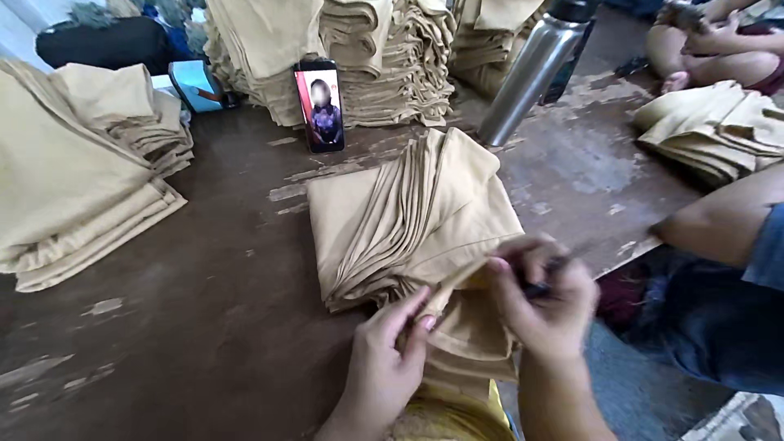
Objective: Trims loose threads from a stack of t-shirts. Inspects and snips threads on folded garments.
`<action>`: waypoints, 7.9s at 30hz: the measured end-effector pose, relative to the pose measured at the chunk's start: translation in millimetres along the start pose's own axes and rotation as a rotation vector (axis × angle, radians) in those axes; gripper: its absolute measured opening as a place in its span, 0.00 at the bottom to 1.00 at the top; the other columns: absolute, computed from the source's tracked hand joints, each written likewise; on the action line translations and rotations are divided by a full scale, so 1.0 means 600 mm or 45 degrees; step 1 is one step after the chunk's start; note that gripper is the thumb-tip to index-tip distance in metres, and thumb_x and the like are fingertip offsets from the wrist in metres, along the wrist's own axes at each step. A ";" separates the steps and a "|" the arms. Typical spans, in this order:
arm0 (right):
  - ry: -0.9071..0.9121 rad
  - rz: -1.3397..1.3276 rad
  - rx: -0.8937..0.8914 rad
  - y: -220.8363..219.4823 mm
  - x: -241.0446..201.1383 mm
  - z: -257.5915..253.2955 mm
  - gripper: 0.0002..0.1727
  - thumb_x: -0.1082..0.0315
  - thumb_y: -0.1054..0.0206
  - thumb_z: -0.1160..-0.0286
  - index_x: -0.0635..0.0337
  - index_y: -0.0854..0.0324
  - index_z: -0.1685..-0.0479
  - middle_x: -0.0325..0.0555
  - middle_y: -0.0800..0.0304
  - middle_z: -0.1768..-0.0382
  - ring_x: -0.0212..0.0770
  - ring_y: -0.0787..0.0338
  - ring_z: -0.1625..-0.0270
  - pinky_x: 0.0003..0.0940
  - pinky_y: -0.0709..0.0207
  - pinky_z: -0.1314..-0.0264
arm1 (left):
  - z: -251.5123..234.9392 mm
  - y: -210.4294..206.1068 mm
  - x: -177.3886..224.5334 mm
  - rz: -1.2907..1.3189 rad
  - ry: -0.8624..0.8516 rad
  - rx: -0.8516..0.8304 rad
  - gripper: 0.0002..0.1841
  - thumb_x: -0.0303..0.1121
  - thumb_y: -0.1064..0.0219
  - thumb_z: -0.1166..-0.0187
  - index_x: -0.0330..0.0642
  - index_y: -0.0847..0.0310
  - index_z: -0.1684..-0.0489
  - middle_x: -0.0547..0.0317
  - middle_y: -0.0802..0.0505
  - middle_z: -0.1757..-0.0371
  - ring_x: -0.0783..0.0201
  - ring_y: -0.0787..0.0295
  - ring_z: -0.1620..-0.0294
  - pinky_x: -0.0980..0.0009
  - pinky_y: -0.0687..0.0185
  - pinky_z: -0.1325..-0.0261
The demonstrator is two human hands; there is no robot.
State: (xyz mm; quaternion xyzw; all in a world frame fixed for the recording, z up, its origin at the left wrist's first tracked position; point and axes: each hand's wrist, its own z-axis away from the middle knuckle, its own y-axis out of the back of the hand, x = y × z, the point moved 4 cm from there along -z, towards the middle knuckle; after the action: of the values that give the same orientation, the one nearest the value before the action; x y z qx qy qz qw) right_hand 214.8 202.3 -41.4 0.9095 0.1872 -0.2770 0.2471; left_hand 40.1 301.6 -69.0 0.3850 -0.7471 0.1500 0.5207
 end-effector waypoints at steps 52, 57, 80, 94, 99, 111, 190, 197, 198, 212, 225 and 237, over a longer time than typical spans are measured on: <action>-0.151 0.194 -0.397 -0.050 -0.055 0.121 0.24 0.46 0.40 0.14 0.56 0.24 0.72 0.37 0.28 0.82 0.28 0.29 0.80 0.23 0.34 0.78 | 0.031 0.016 -0.004 0.845 0.312 0.232 0.04 0.30 0.25 0.26 0.46 0.07 0.58 0.62 0.04 0.53 0.73 0.06 0.58 0.75 0.07 0.54; -0.116 0.351 -0.376 -0.063 -0.071 0.109 0.25 0.45 0.45 0.12 0.54 0.24 0.72 0.36 0.27 0.83 0.30 0.28 0.81 0.25 0.36 0.80 | 0.032 0.016 -0.001 0.671 0.134 0.196 0.06 0.27 0.24 0.27 0.45 0.06 0.56 0.62 0.05 0.48 0.74 0.06 0.53 0.78 0.09 0.49; -0.078 -0.363 -0.107 -0.069 -0.055 0.056 0.10 0.69 0.28 0.22 0.61 0.26 0.54 0.44 0.06 0.55 0.27 0.08 0.58 0.20 0.13 0.54 | 0.024 0.006 -0.004 0.476 0.074 0.164 0.15 0.22 0.35 0.19 0.45 0.18 0.37 0.70 0.07 0.43 0.77 0.10 0.45 0.79 0.13 0.41; -0.162 -0.387 -0.206 -0.050 -0.049 0.066 0.11 0.62 0.33 0.16 0.58 0.29 0.59 0.39 0.12 0.60 0.22 0.14 0.60 0.14 0.21 0.57 | 0.026 0.007 -0.016 0.549 0.140 0.141 0.10 0.25 0.38 0.15 0.45 0.12 0.47 0.69 0.08 0.48 0.79 0.12 0.49 0.82 0.15 0.46; -0.198 0.070 -0.569 -0.032 -0.029 0.073 0.30 0.37 0.41 0.17 0.55 0.27 0.72 0.33 0.34 0.84 0.24 0.34 0.81 0.22 0.39 0.79 | 0.024 0.007 -0.026 0.794 0.331 0.160 0.09 0.24 0.39 0.16 0.45 0.16 0.46 0.67 0.09 0.49 0.74 0.11 0.48 0.74 0.13 0.42; -0.053 0.318 -0.582 -0.050 -0.033 0.068 0.32 0.40 0.55 0.09 0.54 0.22 0.74 0.37 0.31 0.87 0.33 0.27 0.84 0.32 0.38 0.83 | 0.022 0.005 -0.024 0.831 0.334 0.167 0.10 0.22 0.39 0.18 0.43 0.19 0.45 0.67 0.09 0.49 0.75 0.11 0.51 0.75 0.13 0.45; -0.210 -0.098 -0.382 0.035 0.021 0.103 0.11 0.62 0.40 0.17 0.58 0.30 0.66 0.35 0.29 0.74 0.16 0.30 0.70 0.09 0.35 0.64 | 0.011 0.022 0.057 -0.588 -0.163 -0.319 0.31 0.62 0.25 0.34 0.48 0.10 0.40 0.59 0.09 0.59 0.62 0.14 0.56 0.66 0.17 0.55; -0.186 -0.375 -0.217 0.044 -0.003 0.078 0.12 0.53 0.37 0.14 0.45 0.26 0.64 0.27 0.24 0.62 0.16 0.24 0.60 0.11 0.29 0.57 | -0.057 0.025 0.022 0.549 0.085 0.069 0.27 0.38 0.51 0.07 0.56 0.41 0.08 0.63 0.14 0.26 0.70 0.11 0.38 0.69 0.15 0.35; -0.201 -0.390 -0.227 0.045 0.001 0.079 0.10 0.52 0.36 0.14 0.45 0.25 0.61 0.27 0.23 0.61 0.17 0.23 0.60 0.12 0.28 0.58 | -0.069 0.051 0.026 0.732 0.084 0.191 0.29 0.44 0.49 0.08 0.73 0.50 0.07 0.68 0.15 0.23 0.65 0.12 0.32 0.64 0.17 0.30; -0.334 -0.619 -0.430 -0.010 0.047 0.112 0.07 0.65 0.28 0.30 0.48 0.22 0.61 0.30 0.13 0.64 0.20 0.15 0.63 0.15 0.22 0.61 | -0.009 -0.009 -0.008 -0.596 -0.270 -0.359 0.10 0.37 0.34 0.18 0.47 0.06 0.57 0.65 0.03 0.56 0.61 0.11 0.41 0.65 0.21 0.32; -0.124 -0.455 -0.274 0.036 -0.024 0.063 0.08 0.66 0.30 0.28 0.47 0.27 0.60 0.29 0.14 0.60 0.20 0.15 0.58 0.14 0.23 0.58 | 0.011 0.016 0.004 -0.565 -0.214 0.101 0.09 0.25 0.31 0.34 0.40 0.05 0.61 0.53 0.09 0.59 0.75 0.13 0.54 0.89 0.20 0.47; -0.066 -0.005 -0.216 -0.078 0.023 0.046 0.09 0.70 0.34 0.26 0.68 0.23 0.70 0.50 0.18 0.64 0.28 0.21 0.63 0.16 0.27 0.59 | -0.002 0.014 -0.027 0.791 0.383 0.159 0.19 0.15 0.41 0.24 0.35 0.34 0.36 0.60 0.06 0.51 0.68 0.06 0.52 0.68 0.10 0.46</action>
State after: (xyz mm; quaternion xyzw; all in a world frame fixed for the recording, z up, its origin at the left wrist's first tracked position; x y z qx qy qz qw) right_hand 191.9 227.4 -85.9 0.8775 0.2051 -0.2841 0.3274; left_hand 37.3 314.4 -81.5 0.1441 -0.7329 0.4016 0.5299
